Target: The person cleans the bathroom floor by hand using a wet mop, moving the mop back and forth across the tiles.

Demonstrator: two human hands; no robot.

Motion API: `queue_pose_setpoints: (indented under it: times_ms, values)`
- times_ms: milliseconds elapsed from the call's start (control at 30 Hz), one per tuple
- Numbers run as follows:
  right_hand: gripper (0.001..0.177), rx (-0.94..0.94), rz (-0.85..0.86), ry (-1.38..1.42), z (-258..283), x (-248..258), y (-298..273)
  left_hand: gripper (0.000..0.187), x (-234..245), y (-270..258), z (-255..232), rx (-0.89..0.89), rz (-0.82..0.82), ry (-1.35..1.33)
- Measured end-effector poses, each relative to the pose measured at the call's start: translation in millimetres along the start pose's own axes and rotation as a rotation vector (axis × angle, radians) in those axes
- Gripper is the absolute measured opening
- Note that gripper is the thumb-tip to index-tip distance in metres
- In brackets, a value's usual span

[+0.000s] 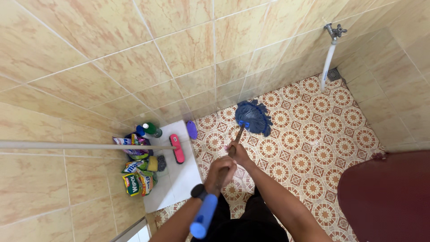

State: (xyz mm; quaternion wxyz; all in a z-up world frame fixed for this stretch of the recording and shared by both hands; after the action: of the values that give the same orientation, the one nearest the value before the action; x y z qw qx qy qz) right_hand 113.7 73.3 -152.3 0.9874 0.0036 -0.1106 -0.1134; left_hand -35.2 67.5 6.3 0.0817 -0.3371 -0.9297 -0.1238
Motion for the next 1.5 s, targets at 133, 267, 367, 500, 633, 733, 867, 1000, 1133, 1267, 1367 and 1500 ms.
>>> queue_pose_setpoints:
  times_ms: [133,267,367,500,633,733,867,1000,1133,1267,1367,1500]
  values:
    - [0.024,-0.110,0.090,-0.127,2.2,-7.6,8.2,0.015,34.5,19.8,-6.6,0.163,0.047,-0.192]
    - [0.025,-0.013,0.086,-0.086,7.3,-10.6,13.9,0.017,49.3,37.1,-30.5,0.193,0.001,-0.107]
    - [0.028,0.009,0.091,-0.065,6.5,-9.3,18.9,0.019,40.5,40.2,-29.3,0.188,-0.053,-0.136]
    - [0.028,0.130,0.133,-0.042,6.2,-11.1,20.4,0.027,25.0,12.3,-10.3,0.358,-0.144,-0.051]
    - [0.026,-0.040,0.122,-0.224,-2.4,-18.0,16.0,0.030,7.8,-11.0,-5.6,0.111,-0.207,-0.185]
    - [0.026,-0.111,0.100,-0.269,-3.0,-20.3,8.0,0.023,21.2,-23.6,-16.4,0.013,-0.143,-0.089]
    - [0.025,-0.037,0.119,-0.242,-2.4,-32.3,4.4,0.018,42.2,-21.6,-28.0,-0.038,0.011,-0.016]
    - [0.027,0.086,0.098,-0.137,9.1,-42.0,16.0,0.012,69.6,2.3,-39.0,-0.032,-0.035,-0.168]
    - [0.023,-0.088,0.127,-0.243,22.3,-50.5,23.8,0.020,93.0,21.0,-52.1,0.203,-0.004,-0.072]
    - [0.017,-0.144,0.147,-0.160,20.1,-56.1,25.2,0.023,94.4,29.5,-57.8,0.263,-0.053,-0.045]
    - [0.020,-0.079,0.116,-0.142,15.0,-53.2,31.4,0.019,81.7,27.7,-48.6,0.277,-0.177,-0.037]
    - [0.024,-0.084,0.108,-0.171,5.5,-56.0,28.8,0.027,65.8,3.6,-28.1,0.220,-0.310,-0.052]
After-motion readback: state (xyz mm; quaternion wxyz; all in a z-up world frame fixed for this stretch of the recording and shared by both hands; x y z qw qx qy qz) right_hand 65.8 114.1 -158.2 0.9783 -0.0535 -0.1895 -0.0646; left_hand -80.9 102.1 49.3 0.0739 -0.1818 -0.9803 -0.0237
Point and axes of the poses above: each hand's wrist, its own y-axis towards the middle knuckle, its own x-axis out of the back of the hand, z = x × y, the point moved 3 cm from there along y, towards the middle knuckle, and after that the axes turned 7 degrees about x, right-handed, at the moved point
